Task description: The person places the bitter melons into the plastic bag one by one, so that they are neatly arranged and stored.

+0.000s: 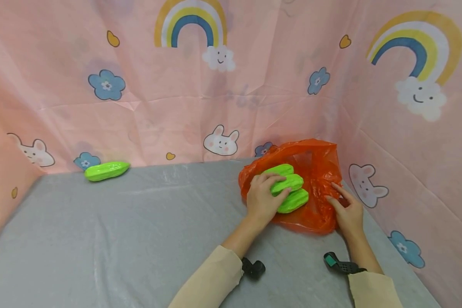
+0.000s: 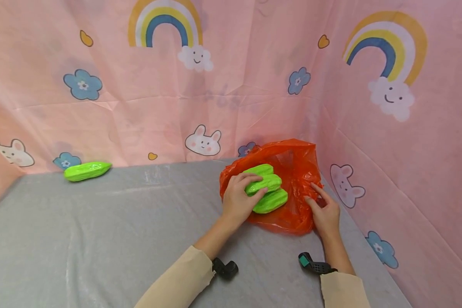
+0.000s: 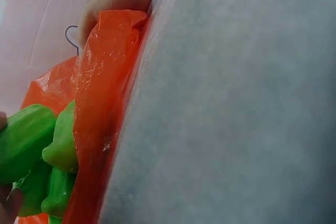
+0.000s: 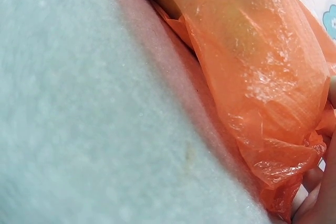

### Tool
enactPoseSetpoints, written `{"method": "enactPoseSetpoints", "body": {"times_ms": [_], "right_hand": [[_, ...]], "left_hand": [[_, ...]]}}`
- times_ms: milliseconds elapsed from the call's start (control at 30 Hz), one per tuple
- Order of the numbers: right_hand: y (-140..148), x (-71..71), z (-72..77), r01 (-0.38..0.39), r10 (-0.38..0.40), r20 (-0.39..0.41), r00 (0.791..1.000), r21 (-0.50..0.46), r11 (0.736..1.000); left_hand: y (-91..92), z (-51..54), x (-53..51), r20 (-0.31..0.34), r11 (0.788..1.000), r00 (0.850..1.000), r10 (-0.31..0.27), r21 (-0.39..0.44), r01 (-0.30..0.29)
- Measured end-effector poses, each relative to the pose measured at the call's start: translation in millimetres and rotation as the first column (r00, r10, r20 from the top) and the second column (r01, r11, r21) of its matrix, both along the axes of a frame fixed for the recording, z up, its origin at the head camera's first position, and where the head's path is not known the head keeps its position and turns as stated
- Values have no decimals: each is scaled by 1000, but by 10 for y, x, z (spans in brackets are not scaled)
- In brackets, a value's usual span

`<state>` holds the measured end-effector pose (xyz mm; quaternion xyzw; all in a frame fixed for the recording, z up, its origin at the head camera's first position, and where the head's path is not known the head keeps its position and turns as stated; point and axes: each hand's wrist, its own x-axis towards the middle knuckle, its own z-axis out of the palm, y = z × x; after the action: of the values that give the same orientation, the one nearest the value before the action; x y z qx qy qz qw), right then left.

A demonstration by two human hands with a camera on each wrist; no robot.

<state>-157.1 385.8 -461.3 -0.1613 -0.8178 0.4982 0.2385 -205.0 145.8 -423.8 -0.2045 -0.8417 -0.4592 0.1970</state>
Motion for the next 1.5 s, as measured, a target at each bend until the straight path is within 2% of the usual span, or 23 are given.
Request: {"method": "enactPoseSetpoints", "body": {"times_ms": [267, 533, 1000, 1200, 1500], "right_hand": [[-1, -3, -6, -12, 11, -35, 999, -27, 1000], [17, -7, -14, -11, 11, -17, 1000, -32, 999], [20, -6, -9, -3, 4, 25, 1000, -25, 1000], [26, -3, -10, -12, 13, 19, 1000, -32, 999], [30, 0, -15, -18, 19, 26, 999, -24, 1000]], "left_hand": [[-1, -11, 4, 70, 998, 998, 2, -56, 2], [-8, 2, 32, 125, 995, 992, 9, -96, 3], [14, 10, 46, 139, 988, 989, 54, -150, -33], [12, 16, 55, 134, 989, 990, 50, -144, -31], [9, 28, 65, 160, 992, 986, 45, -122, -26]]}}
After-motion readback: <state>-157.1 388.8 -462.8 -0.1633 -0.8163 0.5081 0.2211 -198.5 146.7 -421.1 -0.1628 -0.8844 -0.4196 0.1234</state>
